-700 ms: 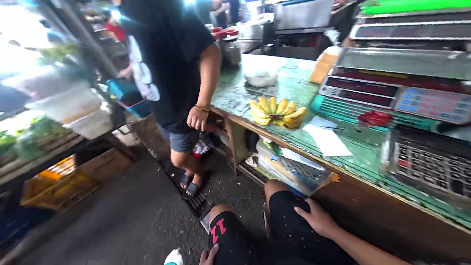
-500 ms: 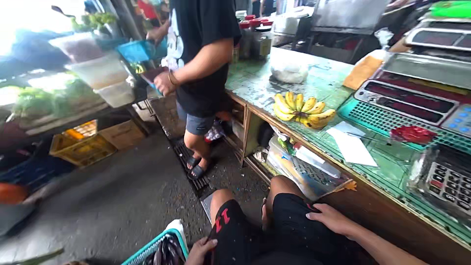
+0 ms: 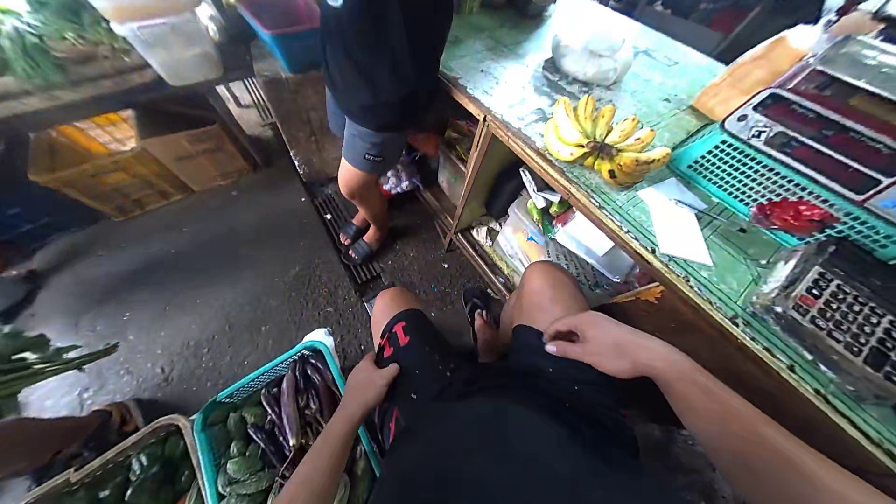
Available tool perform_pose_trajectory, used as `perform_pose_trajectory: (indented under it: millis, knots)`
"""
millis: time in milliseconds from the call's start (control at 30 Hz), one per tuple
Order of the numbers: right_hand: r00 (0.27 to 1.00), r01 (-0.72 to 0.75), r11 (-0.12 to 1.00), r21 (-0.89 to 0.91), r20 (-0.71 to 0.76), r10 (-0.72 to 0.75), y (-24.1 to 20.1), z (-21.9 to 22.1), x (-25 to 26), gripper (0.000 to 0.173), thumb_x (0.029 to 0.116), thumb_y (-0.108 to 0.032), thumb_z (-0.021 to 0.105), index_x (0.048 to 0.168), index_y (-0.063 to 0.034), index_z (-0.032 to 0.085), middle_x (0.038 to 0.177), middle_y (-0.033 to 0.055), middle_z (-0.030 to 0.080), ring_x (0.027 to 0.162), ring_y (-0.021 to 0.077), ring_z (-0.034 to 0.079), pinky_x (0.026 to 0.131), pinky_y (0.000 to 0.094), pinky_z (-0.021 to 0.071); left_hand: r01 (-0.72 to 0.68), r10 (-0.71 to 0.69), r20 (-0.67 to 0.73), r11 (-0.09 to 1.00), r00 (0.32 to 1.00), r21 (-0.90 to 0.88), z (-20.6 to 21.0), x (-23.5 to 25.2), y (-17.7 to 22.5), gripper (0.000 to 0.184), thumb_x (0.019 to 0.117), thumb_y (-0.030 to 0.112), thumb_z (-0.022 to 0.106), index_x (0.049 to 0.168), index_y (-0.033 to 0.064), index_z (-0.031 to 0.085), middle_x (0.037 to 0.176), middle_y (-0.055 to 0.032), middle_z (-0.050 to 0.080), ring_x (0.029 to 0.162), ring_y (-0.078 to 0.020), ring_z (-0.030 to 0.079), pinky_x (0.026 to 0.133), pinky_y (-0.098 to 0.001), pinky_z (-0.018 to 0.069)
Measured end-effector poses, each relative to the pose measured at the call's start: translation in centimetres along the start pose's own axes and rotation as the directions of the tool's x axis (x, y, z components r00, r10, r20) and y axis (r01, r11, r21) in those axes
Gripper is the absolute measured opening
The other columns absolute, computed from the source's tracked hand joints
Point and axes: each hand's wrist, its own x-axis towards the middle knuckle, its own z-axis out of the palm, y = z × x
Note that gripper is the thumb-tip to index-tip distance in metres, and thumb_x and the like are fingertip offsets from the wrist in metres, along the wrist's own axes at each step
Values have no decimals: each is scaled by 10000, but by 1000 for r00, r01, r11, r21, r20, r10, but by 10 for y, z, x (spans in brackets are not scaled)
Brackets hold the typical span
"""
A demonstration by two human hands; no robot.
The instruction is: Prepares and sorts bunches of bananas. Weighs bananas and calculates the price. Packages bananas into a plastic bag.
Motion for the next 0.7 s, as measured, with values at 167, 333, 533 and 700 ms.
perform_pose_trajectory:
  millis: [167,333,533,700]
  knots:
    - [994,99,993,61,45,-102,-19,3,23,364,1027,-409,602,1252,-135,686,1164,50,713,1068,154,684,995,413,544,-342,470,-358,866,807,365,20,-24,7,616,807,268,748,1378,84,609,1451,-198,552,1329,-406,531,1096,-604,419]
    - [975,103,993,52,195,-111,-17,4,39,400,1027,-399,614,1317,-127,651,1221,75,688,1110,173,667,1020,410,525,-577,679,-61,664,731,475,41,-24,36,512,865,330,722,1338,143,662,1515,-123,530,1473,-333,408,1223,-613,248]
    - [983,121,993,15,137,-122,-11,-44,82,411,1029,-381,609,1332,-105,640,1258,121,676,1153,233,658,1037,467,515,-437,454,117,708,883,554,66,-9,75,587,938,506,579,1410,159,599,1618,-64,415,1566,-326,205,1211,-711,44]
    - [988,147,984,-103,70,-140,-4,-87,161,387,1052,-389,570,1312,-115,659,1211,129,695,1151,286,660,1034,561,495,-367,386,104,712,917,599,71,9,86,558,938,525,549,1373,185,631,1566,-36,488,1553,-318,245,1207,-711,56]
